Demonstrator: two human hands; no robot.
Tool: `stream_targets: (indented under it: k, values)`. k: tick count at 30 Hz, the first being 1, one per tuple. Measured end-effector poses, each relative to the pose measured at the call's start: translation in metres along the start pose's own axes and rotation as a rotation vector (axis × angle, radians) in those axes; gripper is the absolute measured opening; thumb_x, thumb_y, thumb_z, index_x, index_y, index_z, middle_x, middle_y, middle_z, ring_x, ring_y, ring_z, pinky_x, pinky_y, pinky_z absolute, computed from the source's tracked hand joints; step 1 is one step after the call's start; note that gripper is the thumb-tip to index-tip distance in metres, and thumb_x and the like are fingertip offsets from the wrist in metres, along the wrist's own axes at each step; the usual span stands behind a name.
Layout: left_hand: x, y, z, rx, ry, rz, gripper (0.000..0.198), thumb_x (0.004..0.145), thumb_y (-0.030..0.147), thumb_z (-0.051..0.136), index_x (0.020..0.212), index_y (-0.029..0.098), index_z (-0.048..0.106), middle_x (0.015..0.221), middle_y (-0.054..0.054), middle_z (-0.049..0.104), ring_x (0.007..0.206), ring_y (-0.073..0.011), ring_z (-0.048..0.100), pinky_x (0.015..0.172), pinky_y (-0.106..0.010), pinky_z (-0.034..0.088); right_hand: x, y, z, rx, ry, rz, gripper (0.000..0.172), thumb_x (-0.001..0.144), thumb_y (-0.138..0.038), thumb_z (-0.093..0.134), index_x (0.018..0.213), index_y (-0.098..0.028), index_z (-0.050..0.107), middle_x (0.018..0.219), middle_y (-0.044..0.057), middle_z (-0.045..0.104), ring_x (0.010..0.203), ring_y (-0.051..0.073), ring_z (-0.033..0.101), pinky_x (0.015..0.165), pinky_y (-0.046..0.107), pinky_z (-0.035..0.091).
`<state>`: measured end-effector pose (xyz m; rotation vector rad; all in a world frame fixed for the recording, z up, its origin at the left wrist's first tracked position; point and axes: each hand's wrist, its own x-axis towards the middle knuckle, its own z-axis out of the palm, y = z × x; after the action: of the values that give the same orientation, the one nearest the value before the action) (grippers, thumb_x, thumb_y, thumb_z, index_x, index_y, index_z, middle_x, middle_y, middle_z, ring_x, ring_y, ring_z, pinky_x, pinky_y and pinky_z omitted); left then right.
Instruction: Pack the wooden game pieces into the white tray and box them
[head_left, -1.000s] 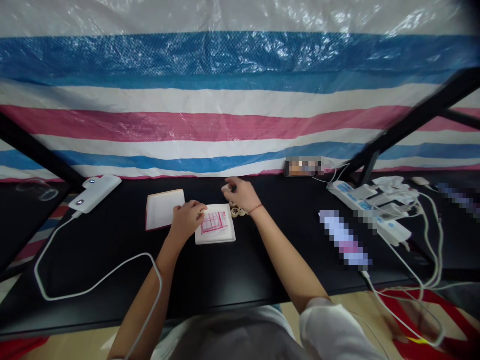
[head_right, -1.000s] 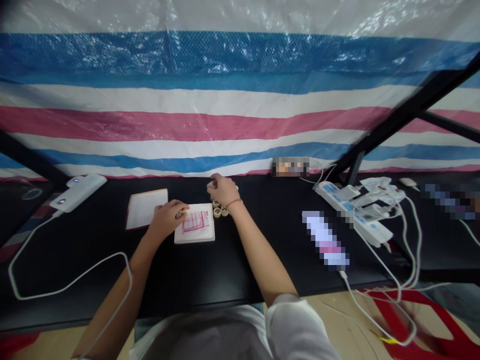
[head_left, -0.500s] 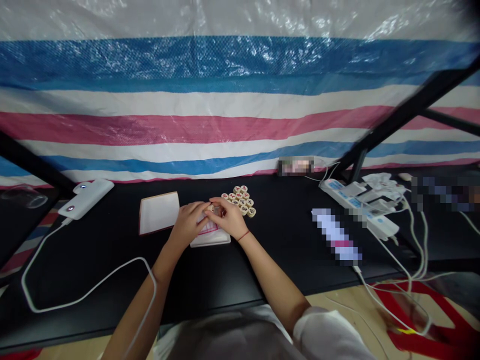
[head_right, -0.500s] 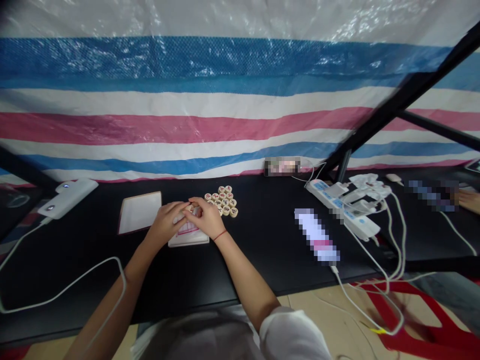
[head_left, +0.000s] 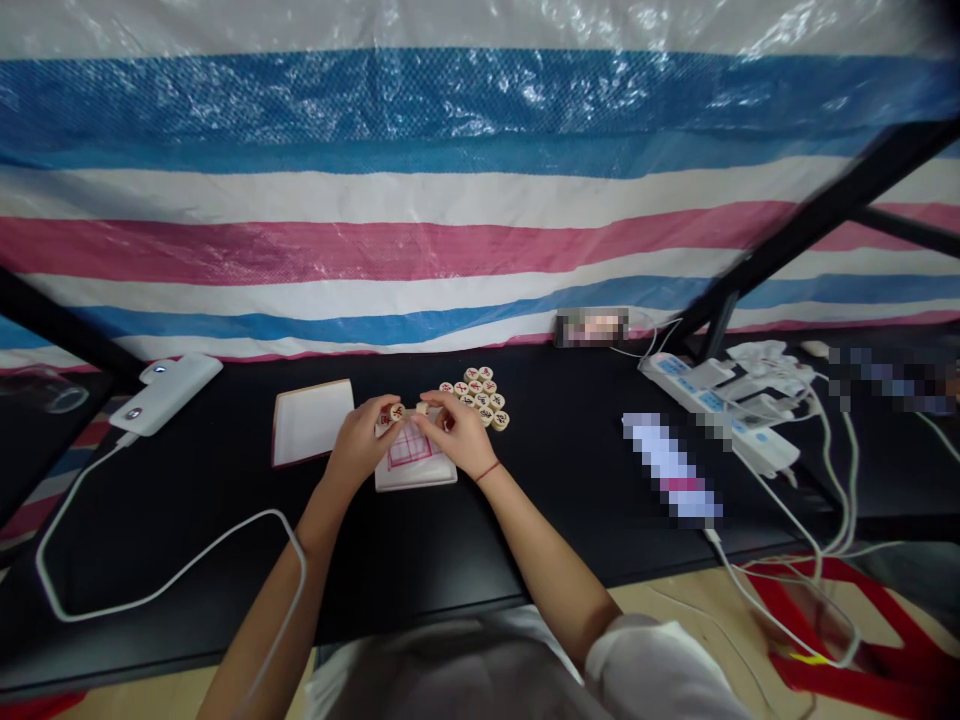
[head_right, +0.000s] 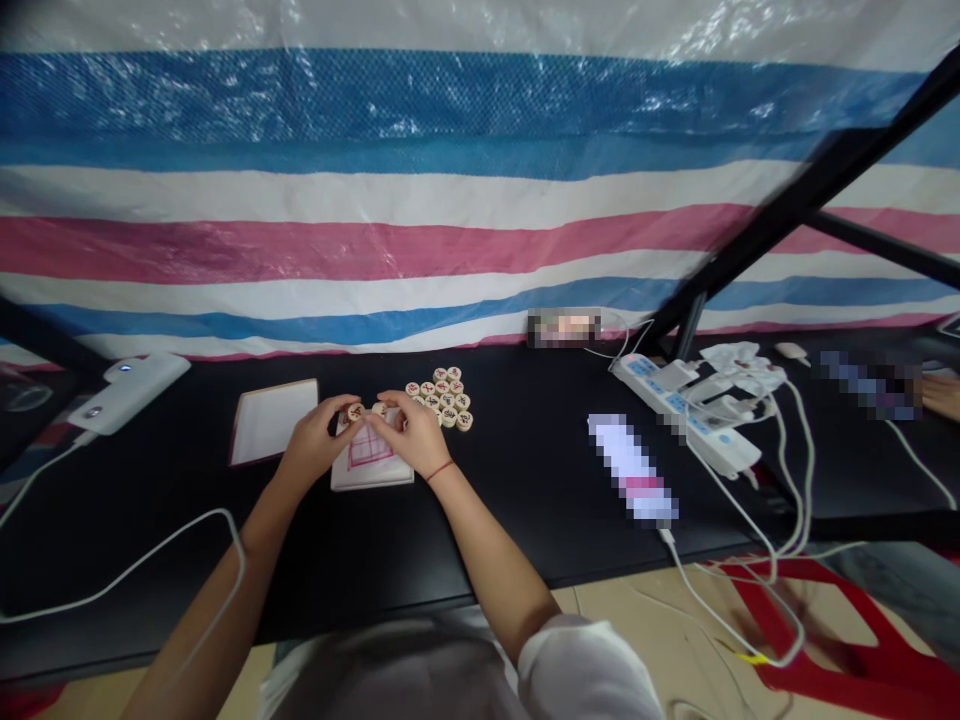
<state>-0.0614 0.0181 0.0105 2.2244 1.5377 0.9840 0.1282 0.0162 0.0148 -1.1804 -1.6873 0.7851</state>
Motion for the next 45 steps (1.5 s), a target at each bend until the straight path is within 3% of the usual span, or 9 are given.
stream_targets:
  k: [8,16,23,27,30,36,41,45]
  values:
    - [0.003,-0.016,0.001,0.040,0.053,0.085,0.028,0.087,0.037,0.058,0.108,0.020,0.065,0.107,-0.008,0.065,0.098,-0.0219,0.064,0.091,-0.036,0.051,-0.001,0.000,-0.001,-0.031,0.012,-0.038,0.029,0.083,-0.040,0.063,0.103,-0.020,0.066,0.072,0.000,0.065,0.052,0.010,0.054,0.059,0.024,0.047]
    - [0.001,-0.013,0.000,0.080,0.064,0.028,0.025,0.085,0.032,0.061,0.107,0.021,0.064,0.105,-0.005,0.068,0.095,-0.0196,0.063,0.087,-0.034,0.049,-0.001,0.000,-0.002,-0.032,0.040,-0.024,0.028,0.083,-0.039,0.061,0.102,-0.019,0.065,0.077,0.001,0.067,0.052,0.010,0.054,0.060,0.025,0.048]
    - [-0.001,0.003,0.009,0.280,-0.086,0.078,0.019,0.085,0.032,0.060,0.100,0.026,0.070,0.105,-0.005,0.068,0.102,-0.0239,0.058,0.090,-0.039,0.043,-0.001,0.000,-0.001,-0.070,0.046,-0.019,0.032,0.082,-0.039,0.065,0.106,-0.018,0.064,0.079,0.002,0.068,0.055,0.012,0.057,0.065,0.027,0.051]
    - [-0.001,0.000,0.011,0.292,-0.108,0.068,0.031,0.082,0.033,0.062,0.113,0.025,0.066,0.121,-0.008,0.062,0.113,-0.0269,0.055,0.094,-0.041,0.044,-0.002,0.004,0.003,-0.211,0.013,-0.149,0.024,0.082,-0.032,0.067,0.103,-0.019,0.065,0.092,0.006,0.069,0.081,0.019,0.065,0.081,0.032,0.052]
    - [-0.001,-0.004,0.009,0.281,-0.181,0.027,0.046,0.083,0.034,0.061,0.126,0.020,0.057,0.122,-0.010,0.063,0.112,-0.0276,0.058,0.095,-0.043,0.045,-0.001,0.007,0.008,-0.282,-0.065,-0.287,0.019,0.085,-0.022,0.062,0.104,-0.019,0.065,0.105,0.009,0.065,0.097,0.020,0.062,0.089,0.034,0.050]
    - [-0.002,-0.010,0.006,0.223,-0.221,0.058,0.045,0.083,0.023,0.051,0.128,0.016,0.056,0.123,-0.012,0.065,0.112,-0.0264,0.061,0.097,-0.044,0.047,0.003,0.012,0.018,-0.414,-0.207,-0.344,0.031,0.083,-0.006,0.054,0.109,-0.019,0.064,0.105,0.009,0.061,0.095,0.020,0.059,0.088,0.035,0.049]
    - [-0.002,-0.015,0.007,0.156,-0.225,0.128,0.048,0.080,0.018,0.050,0.127,0.011,0.056,0.121,-0.015,0.064,0.110,-0.0263,0.061,0.098,-0.042,0.048,0.004,0.011,0.021,-0.504,-0.215,-0.333,0.017,0.083,-0.009,0.057,0.094,-0.018,0.067,0.099,0.009,0.063,0.089,0.021,0.057,0.085,0.036,0.047]
    - [-0.002,-0.012,0.007,0.124,-0.200,0.137,0.045,0.082,0.018,0.050,0.126,0.013,0.057,0.119,-0.014,0.065,0.110,-0.0259,0.060,0.099,-0.043,0.048,0.006,0.007,0.013,-0.478,-0.194,-0.330,0.014,0.084,-0.016,0.059,0.094,-0.020,0.068,0.100,0.008,0.065,0.090,0.021,0.058,0.087,0.035,0.046]
